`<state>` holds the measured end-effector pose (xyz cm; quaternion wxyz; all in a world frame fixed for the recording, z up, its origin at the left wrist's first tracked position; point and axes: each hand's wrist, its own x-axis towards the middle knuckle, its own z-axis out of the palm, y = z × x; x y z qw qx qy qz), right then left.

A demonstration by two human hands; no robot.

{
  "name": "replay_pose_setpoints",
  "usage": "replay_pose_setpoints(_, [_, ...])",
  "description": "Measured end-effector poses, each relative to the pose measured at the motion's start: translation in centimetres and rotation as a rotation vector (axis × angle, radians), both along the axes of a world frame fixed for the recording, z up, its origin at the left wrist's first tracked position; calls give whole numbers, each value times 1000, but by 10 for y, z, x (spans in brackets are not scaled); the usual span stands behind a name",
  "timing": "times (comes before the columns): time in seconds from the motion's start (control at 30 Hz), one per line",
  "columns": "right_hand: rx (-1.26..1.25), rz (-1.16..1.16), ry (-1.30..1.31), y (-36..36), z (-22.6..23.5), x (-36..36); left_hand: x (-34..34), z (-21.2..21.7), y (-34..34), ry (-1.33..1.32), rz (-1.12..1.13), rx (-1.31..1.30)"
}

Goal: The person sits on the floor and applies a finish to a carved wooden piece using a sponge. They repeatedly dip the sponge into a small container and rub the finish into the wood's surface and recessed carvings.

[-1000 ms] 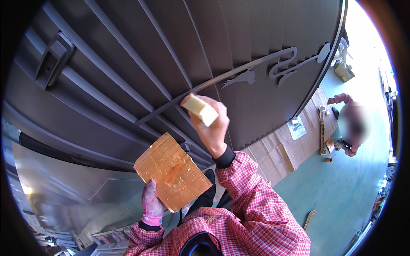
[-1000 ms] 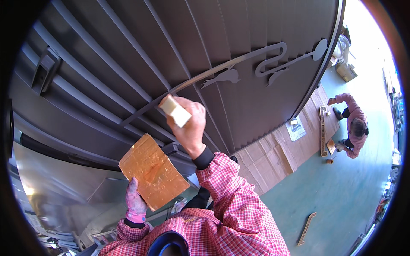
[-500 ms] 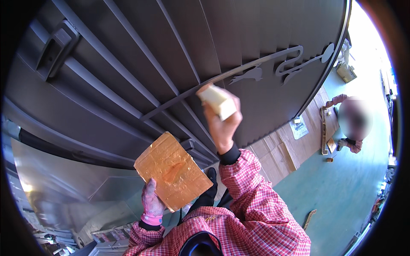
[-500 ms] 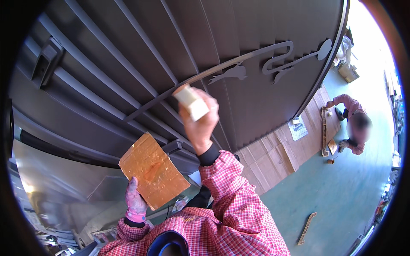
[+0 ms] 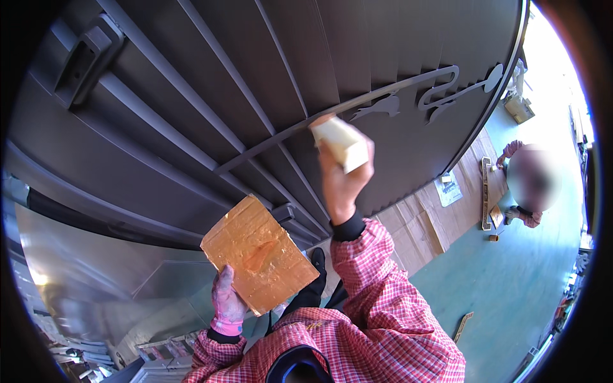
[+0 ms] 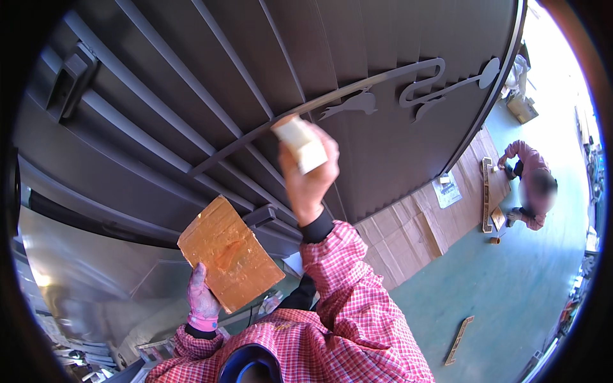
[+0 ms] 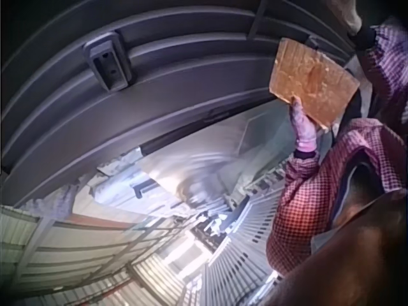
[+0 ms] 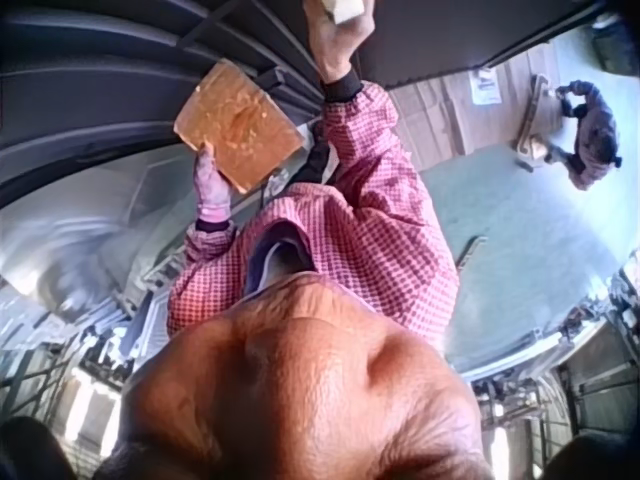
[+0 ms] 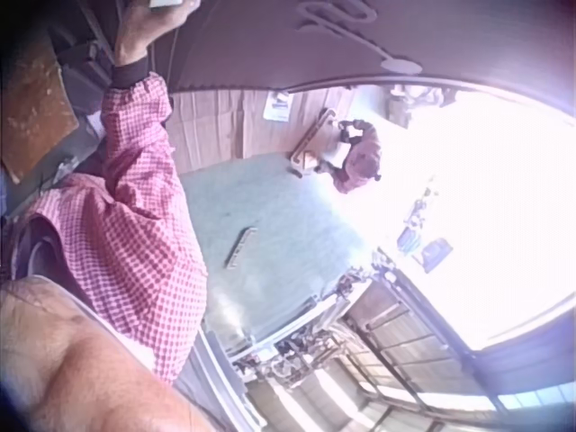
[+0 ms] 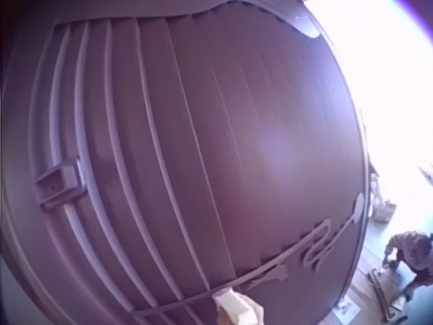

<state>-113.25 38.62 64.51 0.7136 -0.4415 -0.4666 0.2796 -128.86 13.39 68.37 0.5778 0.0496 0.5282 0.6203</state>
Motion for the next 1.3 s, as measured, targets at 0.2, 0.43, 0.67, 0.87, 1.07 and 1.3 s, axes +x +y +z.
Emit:
replay_pose_setpoints(0.2, [-21, -36, -140, 11, -11, -2, -1, -6, -2, -5, -3, 6])
replay_pose_setpoints(0.43, [37, 10, -102, -8, -5, -7, -4, -10, -6, -21, 30, 8])
replay_pose_setpoints(0.67, [-26, -62, -175, 4, -14, -16, -6, -14, -6, -31, 10, -2])
replay_pose_setpoints(0.87, [146, 85, -271, -21, -9, -31, -8, -20, -11, 8, 42, -22])
replay_pose_setpoints(1.07, [-43, -70, -49, 8, -20, -15, -8, -25, -14, -22, 36, -22])
replay_pose_setpoints(1.3, [230, 133, -289, -20, -19, -35, -9, -31, -16, -39, 67, -9])
